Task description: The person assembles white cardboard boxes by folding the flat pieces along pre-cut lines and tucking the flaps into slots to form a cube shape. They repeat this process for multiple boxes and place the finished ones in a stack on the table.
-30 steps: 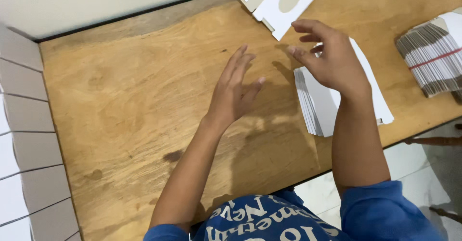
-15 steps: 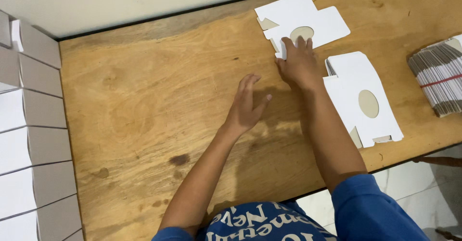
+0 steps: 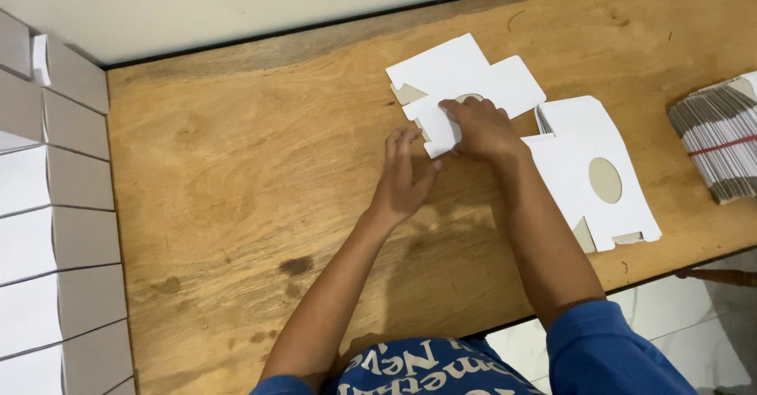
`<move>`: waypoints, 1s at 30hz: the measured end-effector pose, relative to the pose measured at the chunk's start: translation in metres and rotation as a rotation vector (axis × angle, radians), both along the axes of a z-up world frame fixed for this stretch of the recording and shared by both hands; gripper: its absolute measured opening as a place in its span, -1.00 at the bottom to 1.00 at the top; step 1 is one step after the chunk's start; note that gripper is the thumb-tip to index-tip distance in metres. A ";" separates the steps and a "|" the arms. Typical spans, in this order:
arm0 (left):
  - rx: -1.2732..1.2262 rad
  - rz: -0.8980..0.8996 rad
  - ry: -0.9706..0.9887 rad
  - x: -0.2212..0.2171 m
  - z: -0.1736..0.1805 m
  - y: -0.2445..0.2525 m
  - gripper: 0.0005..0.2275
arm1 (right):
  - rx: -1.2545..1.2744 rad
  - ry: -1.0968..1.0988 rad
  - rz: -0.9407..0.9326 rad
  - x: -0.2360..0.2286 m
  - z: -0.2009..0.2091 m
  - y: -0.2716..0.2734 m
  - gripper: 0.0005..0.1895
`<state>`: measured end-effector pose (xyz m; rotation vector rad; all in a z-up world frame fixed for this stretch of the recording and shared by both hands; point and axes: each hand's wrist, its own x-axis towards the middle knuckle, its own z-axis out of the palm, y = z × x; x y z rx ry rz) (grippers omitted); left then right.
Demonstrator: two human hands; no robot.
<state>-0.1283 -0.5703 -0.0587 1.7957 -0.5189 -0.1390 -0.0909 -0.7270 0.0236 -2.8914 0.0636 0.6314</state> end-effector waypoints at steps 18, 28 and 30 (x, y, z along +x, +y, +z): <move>-0.509 0.388 0.231 -0.011 0.014 0.014 -0.13 | 0.925 -0.333 -0.044 -0.004 -0.007 0.043 -0.21; -0.504 0.306 0.093 0.004 0.045 0.067 -0.62 | 1.222 -0.336 -0.040 -0.028 0.023 0.077 -0.51; -0.503 0.338 0.122 0.005 0.052 0.081 -0.61 | 0.640 -0.866 0.074 -0.029 0.025 0.071 -0.65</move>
